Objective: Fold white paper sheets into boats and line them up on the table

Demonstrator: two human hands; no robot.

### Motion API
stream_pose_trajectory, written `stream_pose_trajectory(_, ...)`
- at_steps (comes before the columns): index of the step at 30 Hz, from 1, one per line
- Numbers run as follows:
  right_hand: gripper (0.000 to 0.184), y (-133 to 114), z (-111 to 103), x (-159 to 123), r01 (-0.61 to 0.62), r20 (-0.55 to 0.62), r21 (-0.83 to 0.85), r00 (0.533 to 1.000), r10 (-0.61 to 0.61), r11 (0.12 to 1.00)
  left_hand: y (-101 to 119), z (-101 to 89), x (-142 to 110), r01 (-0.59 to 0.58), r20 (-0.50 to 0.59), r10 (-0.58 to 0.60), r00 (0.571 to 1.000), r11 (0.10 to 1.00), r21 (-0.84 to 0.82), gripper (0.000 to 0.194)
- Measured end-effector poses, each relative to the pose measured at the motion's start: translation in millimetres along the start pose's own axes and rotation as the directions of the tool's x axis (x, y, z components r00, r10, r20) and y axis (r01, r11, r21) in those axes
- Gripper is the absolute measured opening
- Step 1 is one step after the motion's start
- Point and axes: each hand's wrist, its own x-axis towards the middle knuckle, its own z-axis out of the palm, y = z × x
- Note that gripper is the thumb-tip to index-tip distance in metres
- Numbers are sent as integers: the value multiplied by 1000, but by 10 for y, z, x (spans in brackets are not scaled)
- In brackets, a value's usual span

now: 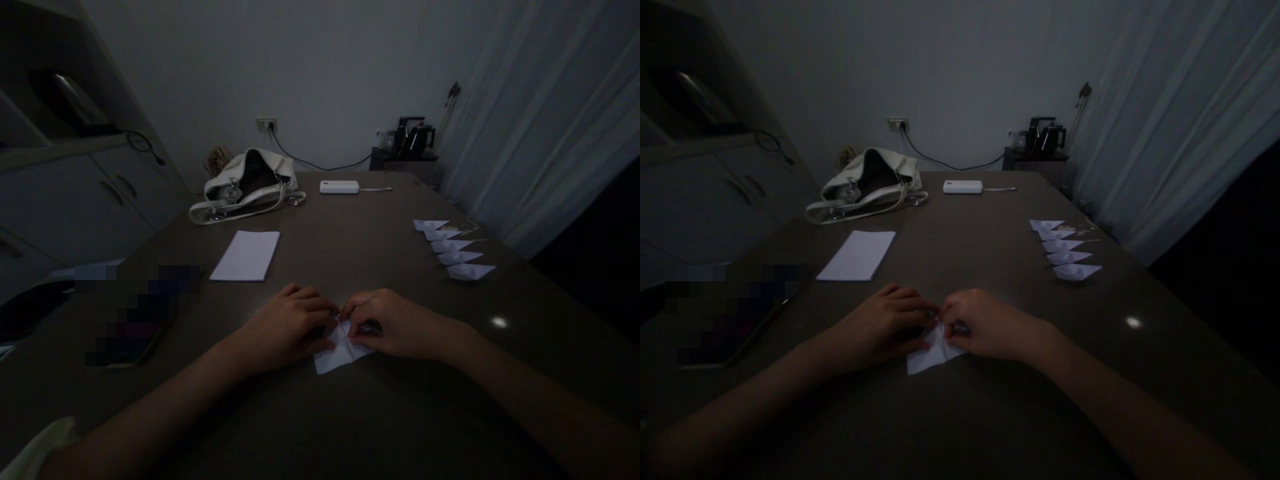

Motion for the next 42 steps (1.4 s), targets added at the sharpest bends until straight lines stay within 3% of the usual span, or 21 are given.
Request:
stream_pose_trajectory(24, 12, 8, -12, 8, 23, 24, -10, 999, -22, 1000, 26, -36, 20, 44, 34, -43, 998, 999, -5, 24)
stream_pose_trajectory(30, 10, 147, 14, 58, -46, -144, 28, 988, 50, 999, 25, -11, 12, 50, 23, -51, 998, 998, 35, 27)
stream_pose_trajectory(34, 5, 258, 45, 87, -84, -261, -106, 964, 54, 991, 17, 0, 12, 2, -3, -2, 1000, 999, 54, 25)
stream_pose_trajectory(42, 8, 340, 98, 157, -4, -243, -220, 969, -51, 976, 21, -7, 14, -5, 6, 5, 1000, 999, 48, 21)
